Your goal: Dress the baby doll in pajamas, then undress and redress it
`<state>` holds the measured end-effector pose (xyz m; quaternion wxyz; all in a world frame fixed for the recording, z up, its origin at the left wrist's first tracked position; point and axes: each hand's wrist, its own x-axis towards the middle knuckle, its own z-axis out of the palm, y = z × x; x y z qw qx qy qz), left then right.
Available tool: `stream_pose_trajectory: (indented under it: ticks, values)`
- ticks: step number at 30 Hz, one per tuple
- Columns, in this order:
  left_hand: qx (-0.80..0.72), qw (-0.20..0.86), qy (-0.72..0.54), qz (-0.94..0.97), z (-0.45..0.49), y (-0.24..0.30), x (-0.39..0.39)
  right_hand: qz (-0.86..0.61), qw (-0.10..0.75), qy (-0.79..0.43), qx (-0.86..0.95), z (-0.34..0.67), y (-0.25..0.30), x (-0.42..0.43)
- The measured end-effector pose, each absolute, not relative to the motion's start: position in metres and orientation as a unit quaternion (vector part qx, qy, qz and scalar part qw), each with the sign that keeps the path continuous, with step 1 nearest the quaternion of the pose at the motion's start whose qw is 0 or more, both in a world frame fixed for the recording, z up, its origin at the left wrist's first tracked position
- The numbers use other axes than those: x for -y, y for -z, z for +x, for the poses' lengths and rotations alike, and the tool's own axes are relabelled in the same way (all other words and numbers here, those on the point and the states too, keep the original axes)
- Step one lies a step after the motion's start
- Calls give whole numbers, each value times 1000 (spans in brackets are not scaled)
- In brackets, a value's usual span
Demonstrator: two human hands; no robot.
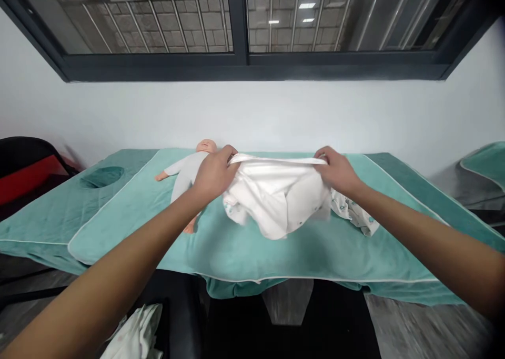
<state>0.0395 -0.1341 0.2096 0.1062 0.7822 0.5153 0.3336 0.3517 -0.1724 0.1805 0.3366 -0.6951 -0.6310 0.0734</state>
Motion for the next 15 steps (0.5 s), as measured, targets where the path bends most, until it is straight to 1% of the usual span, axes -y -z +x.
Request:
stream_pose_trajectory:
  ticks: [2, 4, 8, 12, 15]
  values:
    - [-530, 32, -292, 796, 29, -202, 132, -701, 288, -104, 644, 362, -166, 177]
    - [-544, 21, -242, 804, 22, -195, 131, -712, 251, -108, 647, 370, -158, 181]
    - [-572, 71, -138, 805, 17, -175, 118, -729, 182, -127, 648, 378, -150, 180]
    - [-569, 137, -124, 801, 26, -144, 80, -731, 103, -131, 661, 380, -136, 151]
    - [-591, 129, -113, 788, 41, -120, 40, -748, 68, -91, 654, 380, -115, 112]
